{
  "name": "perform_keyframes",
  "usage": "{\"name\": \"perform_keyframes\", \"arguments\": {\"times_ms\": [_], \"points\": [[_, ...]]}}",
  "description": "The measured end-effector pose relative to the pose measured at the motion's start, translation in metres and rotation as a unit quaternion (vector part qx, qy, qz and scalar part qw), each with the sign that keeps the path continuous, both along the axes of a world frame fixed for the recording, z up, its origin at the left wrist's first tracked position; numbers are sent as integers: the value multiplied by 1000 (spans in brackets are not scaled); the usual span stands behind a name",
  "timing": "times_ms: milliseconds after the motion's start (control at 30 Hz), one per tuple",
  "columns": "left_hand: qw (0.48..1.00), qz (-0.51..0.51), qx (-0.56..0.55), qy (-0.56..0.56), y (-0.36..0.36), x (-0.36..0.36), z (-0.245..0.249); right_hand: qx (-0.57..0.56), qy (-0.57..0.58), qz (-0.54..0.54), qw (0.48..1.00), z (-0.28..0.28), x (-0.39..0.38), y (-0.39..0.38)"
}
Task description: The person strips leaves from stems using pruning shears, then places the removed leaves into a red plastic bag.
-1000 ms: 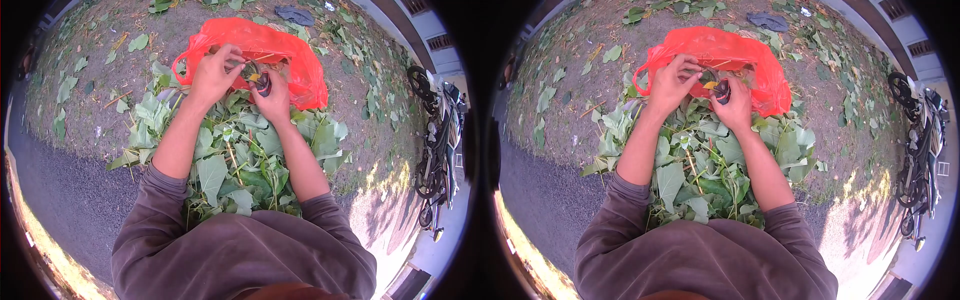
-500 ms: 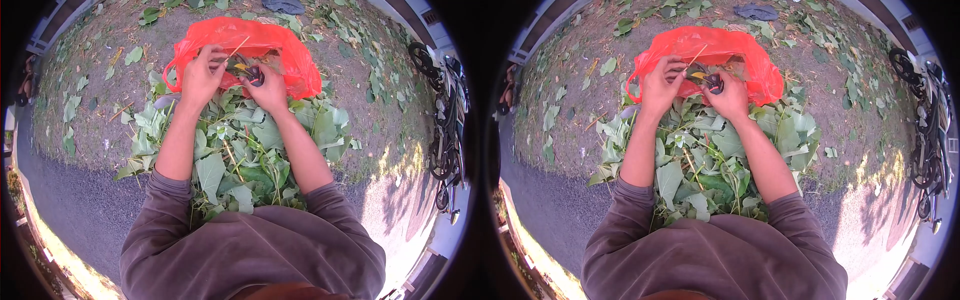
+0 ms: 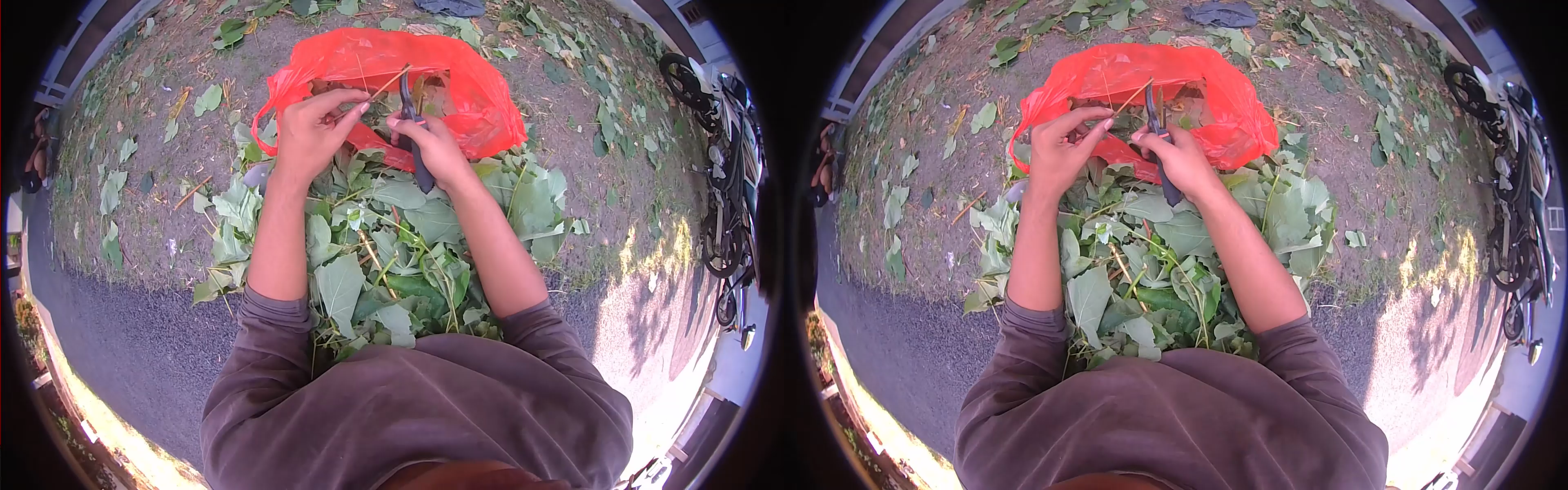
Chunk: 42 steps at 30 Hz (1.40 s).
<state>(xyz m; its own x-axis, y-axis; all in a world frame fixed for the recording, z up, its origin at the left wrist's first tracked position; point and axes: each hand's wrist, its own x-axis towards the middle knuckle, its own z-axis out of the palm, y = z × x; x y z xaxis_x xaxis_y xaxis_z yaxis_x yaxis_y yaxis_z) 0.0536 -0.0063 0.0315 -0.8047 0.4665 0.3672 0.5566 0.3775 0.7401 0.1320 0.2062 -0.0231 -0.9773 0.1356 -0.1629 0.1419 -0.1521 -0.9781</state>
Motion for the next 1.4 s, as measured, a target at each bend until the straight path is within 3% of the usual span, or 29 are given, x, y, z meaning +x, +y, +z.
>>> {"name": "perform_keyframes", "arguments": {"times_ms": [200, 300, 367, 500, 900, 1133, 1200, 1400], "points": [[993, -103, 43, 44, -3, -2, 1, 65, -62, 33, 995, 43, 14, -5], [992, -125, 13, 5, -7, -1, 2, 39, -79, 5, 996, 32, 19, -11], [991, -135, -3, 1, -9, -2, 3, -78, -86, -20, 993, 27, 24, -17], [987, -159, -25, 0, -10, -3, -1, -122, -63, -36, 990, 1, 22, -23], [990, -127, -63, -6, -3, -5, -12, -177, -31, -64, 982, -33, 11, -29], [991, -115, -61, -19, -2, -5, -10, -114, -56, -70, 989, -40, 9, -26], [990, -93, -80, -74, -3, -3, -4, -119, -58, -66, 989, -37, 11, -24], [990, -140, -27, -14, -5, -5, -9, -176, -31, -20, 984, -27, 17, -30]]}}
